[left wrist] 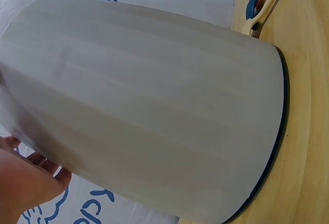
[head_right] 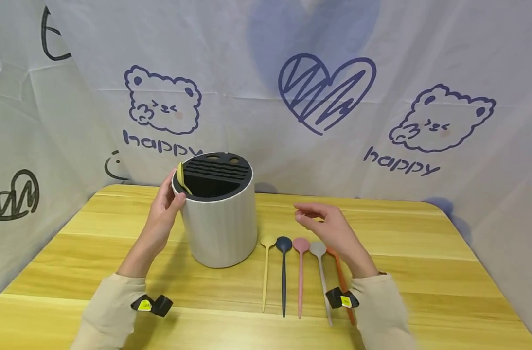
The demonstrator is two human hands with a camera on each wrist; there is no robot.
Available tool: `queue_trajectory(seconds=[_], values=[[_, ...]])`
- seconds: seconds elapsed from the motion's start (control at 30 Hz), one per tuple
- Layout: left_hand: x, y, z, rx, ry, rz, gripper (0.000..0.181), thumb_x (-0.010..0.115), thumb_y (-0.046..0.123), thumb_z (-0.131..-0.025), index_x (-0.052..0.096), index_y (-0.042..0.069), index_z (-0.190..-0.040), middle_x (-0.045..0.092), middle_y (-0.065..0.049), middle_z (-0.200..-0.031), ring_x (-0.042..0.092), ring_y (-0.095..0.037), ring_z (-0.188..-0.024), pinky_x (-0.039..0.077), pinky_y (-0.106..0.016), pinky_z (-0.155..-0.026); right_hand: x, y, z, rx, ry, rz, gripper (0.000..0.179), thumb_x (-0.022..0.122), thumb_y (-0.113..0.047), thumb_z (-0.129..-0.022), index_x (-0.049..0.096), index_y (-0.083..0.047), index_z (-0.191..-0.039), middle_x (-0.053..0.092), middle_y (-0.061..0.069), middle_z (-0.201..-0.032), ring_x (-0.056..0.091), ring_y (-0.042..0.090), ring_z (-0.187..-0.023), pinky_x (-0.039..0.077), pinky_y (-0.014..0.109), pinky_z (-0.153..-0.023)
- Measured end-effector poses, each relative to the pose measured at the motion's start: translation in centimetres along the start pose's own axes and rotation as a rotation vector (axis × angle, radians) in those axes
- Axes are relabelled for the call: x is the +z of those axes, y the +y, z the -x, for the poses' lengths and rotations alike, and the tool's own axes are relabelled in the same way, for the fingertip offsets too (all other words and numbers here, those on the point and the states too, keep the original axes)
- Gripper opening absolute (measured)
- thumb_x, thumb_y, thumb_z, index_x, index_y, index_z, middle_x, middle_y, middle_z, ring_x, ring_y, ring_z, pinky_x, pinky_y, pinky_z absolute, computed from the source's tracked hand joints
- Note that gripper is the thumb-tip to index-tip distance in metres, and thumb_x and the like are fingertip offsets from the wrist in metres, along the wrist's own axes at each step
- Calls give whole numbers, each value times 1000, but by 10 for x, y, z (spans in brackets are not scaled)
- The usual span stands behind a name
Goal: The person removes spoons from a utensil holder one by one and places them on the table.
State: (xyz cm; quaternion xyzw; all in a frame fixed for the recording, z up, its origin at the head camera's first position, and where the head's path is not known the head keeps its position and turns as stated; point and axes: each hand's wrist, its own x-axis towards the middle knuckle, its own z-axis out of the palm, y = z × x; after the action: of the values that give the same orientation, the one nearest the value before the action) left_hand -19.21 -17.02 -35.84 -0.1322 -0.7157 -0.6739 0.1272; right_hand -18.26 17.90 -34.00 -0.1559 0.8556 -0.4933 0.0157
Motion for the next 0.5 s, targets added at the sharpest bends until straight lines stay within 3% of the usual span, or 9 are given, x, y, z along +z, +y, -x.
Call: queue_trajectory(seconds=[0.17,0.3,0.5], values=[[1,-2,0,7,-12,1,74,56,30,-95,17,11,-155,21,-4,-158,21,-19,-143,21,-40,-115,22,-35,-3,-77,45,-45,38,61,-22,-96,60,-3,-130,64,13,-120,59,26,-111,45,44,-97],[2,-2,-1,8,-20,3,75,56,32,-95,17,11,-155,20,-4,-158,21,-19,-143,21,-40,-115,31,-66,-15,-150,64,-56,36,62,-19,-95,62,-5,-129,66,9,-118,60,22,-107,49,39,-93],[-1,-1,-2,6,-7,15,73,55,29,-95,16,11,-155,21,-4,-158,22,-19,-142,22,-40,-114,37,-108,-50,-262,-65,-22,34,63,-14,-94,63,0,-126,67,9,-117,63,20,-105,51,35,-88]])
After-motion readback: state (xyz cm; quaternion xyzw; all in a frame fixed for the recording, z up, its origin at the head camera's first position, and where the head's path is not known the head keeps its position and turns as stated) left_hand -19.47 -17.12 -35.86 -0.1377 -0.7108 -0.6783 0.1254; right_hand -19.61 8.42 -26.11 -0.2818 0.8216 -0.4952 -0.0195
